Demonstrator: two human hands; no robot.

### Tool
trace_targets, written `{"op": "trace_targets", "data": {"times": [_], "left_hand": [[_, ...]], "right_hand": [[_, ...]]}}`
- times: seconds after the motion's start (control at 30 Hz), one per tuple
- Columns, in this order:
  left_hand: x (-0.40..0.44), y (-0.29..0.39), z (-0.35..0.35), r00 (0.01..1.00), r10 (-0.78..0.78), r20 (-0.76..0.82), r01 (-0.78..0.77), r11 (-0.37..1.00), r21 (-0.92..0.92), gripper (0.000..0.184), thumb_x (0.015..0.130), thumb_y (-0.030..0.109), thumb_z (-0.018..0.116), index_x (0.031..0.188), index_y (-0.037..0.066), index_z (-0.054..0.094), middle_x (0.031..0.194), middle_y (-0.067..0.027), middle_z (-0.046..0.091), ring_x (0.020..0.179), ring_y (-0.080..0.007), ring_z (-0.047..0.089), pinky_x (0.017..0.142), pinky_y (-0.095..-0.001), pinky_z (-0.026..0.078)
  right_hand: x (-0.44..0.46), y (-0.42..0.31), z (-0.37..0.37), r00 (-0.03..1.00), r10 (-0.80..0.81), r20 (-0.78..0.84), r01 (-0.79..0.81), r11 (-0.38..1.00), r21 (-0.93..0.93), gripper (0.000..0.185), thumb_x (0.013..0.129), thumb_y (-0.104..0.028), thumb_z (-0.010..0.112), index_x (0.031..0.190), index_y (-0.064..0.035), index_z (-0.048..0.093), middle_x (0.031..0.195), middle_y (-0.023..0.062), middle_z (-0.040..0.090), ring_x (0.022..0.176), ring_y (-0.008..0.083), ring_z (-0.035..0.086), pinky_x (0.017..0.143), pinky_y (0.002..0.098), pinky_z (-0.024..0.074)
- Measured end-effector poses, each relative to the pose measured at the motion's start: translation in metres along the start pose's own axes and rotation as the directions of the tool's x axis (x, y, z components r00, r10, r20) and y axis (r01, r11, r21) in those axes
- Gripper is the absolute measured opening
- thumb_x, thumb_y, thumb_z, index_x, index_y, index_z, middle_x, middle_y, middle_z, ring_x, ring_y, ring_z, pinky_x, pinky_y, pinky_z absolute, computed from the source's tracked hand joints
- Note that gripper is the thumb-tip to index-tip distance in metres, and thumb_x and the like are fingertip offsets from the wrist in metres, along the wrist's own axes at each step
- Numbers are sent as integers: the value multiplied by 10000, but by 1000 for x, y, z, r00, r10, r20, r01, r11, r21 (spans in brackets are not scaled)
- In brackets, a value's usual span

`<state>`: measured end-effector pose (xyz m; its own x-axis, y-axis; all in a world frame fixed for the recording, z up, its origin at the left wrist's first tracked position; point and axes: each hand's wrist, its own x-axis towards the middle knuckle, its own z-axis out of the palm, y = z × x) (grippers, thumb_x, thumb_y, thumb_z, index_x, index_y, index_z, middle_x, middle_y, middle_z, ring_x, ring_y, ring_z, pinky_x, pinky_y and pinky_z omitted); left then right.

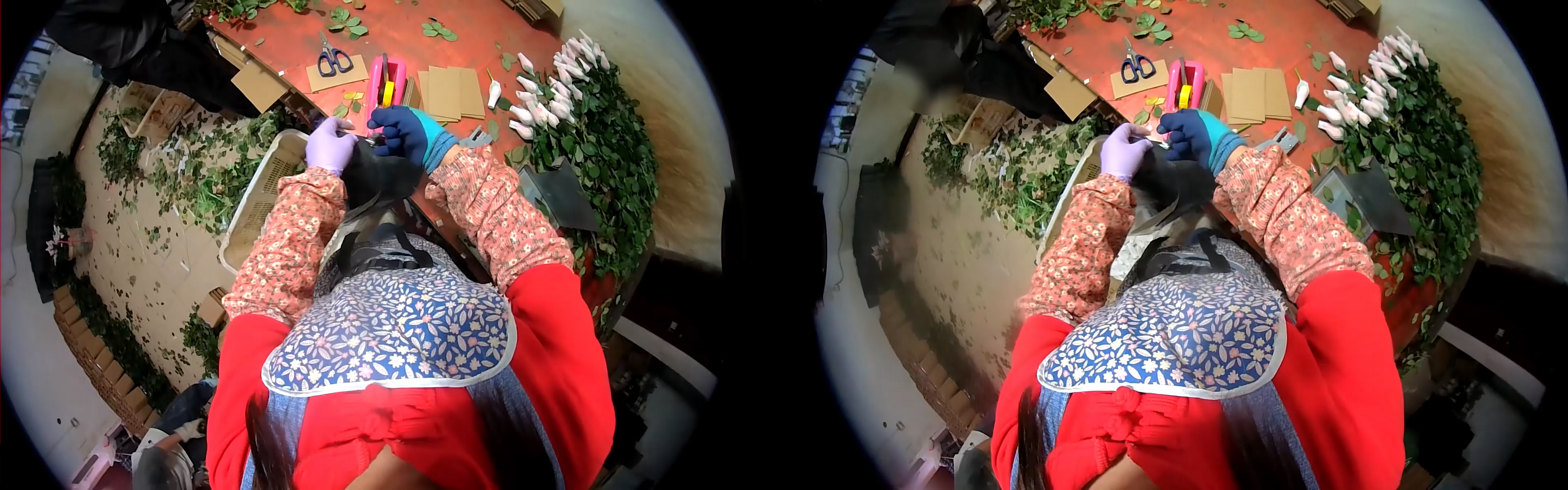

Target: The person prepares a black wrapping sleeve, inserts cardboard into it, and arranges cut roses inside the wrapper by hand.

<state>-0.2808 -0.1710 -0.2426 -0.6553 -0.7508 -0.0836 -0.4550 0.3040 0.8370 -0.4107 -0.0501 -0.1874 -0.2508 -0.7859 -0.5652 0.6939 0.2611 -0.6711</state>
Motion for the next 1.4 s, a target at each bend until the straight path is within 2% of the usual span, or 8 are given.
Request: {"op": "trace_targets", "data": {"times": [0.1, 0.13, 0.27, 0.43, 0.73, 0.93, 1.27, 1.4], "left_hand": [[5, 2, 13, 998, -19, 59, 21, 999, -28, 218, 722, 109, 715, 925, 43, 672, 779, -66, 677, 705, -137, 636, 684, -278, 509], [6, 3, 14, 997, -26, 74, 27, 999, -24, 212, 726, 100, 716, 925, 42, 672, 773, -62, 675, 696, -130, 631, 671, -278, 509], [13, -9, 20, 980, -61, 188, 92, 983, -157, 183, 738, 91, 731, 892, 23, 658, 768, -69, 674, 679, -133, 626, 639, -287, 504], [19, -5, 24, 950, -48, 307, 148, 939, -311, 131, 761, 8, 685, 878, 17, 629, 756, -41, 639, 631, -114, 601, 575, -254, 504], [12, -17, 19, 816, -100, 569, 433, 758, -487, 135, 805, -13, 668, 932, -19, 622, 833, -73, 662, 707, -149, 631, 669, -264, 522], [8, -25, 21, 805, -89, 586, 436, 758, -485, 145, 810, 5, 672, 947, -13, 630, 844, -68, 666, 709, -144, 630, 667, -265, 516], [11, -19, 21, 811, -24, 584, 416, 726, -548, 152, 803, 0, 637, 954, -8, 619, 852, -55, 654, 749, -135, 613, 718, -244, 494], [12, -25, 25, 831, -32, 556, 379, 764, -522, 152, 818, -30, 587, 967, -14, 616, 893, -74, 669, 788, -151, 634, 750, -265, 512]], "right_hand": [[-1, 12, 10, 999, -23, -35, 27, 993, 112, 94, 858, -185, 612, 820, -112, 567, 613, -61, 403, 516, 82, 385, 622, 307, 480], [2, 17, 10, 998, -33, -46, 40, 988, 150, 111, 863, -165, 604, 864, -89, 523, 593, -48, 406, 505, 89, 413, 532, 291, 440], [6, 24, -4, 996, -91, -18, 92, 985, 146, 113, 855, -142, 611, 849, -72, 522, 606, -24, 427, 495, 94, 408, 481, 278, 384], [6, 30, -13, 973, -196, -119, 187, 978, -89, 126, 857, -86, 620, 877, 14, 548, 681, 23, 486, 506, 71, 397, 446, 243, 325], [18, 58, -28, 965, -211, -158, 183, 967, -175, 184, 860, -175, 627, 921, -5, 590, 682, 24, 533, 518, 103, 460, 447, 248, 358], [23, 71, -24, 891, -347, -291, 239, 906, -350, 144, 888, -168, 597, 883, -24, 605, 615, 67, 558, 464, 172, 521, 428, 300, 410], [15, 59, -23, 920, -296, -257, 161, 884, -439, 208, 901, -226, 608, 941, -22, 601, 672, 38, 570, 542, 129, 523, 480, 276, 427], [22, 64, -29, 923, -298, -244, 147, 858, -492, 155, 871, -178, 619, 915, -30, 630, 648, 70, 601, 518, 176, 576, 466, 300, 459]]}}
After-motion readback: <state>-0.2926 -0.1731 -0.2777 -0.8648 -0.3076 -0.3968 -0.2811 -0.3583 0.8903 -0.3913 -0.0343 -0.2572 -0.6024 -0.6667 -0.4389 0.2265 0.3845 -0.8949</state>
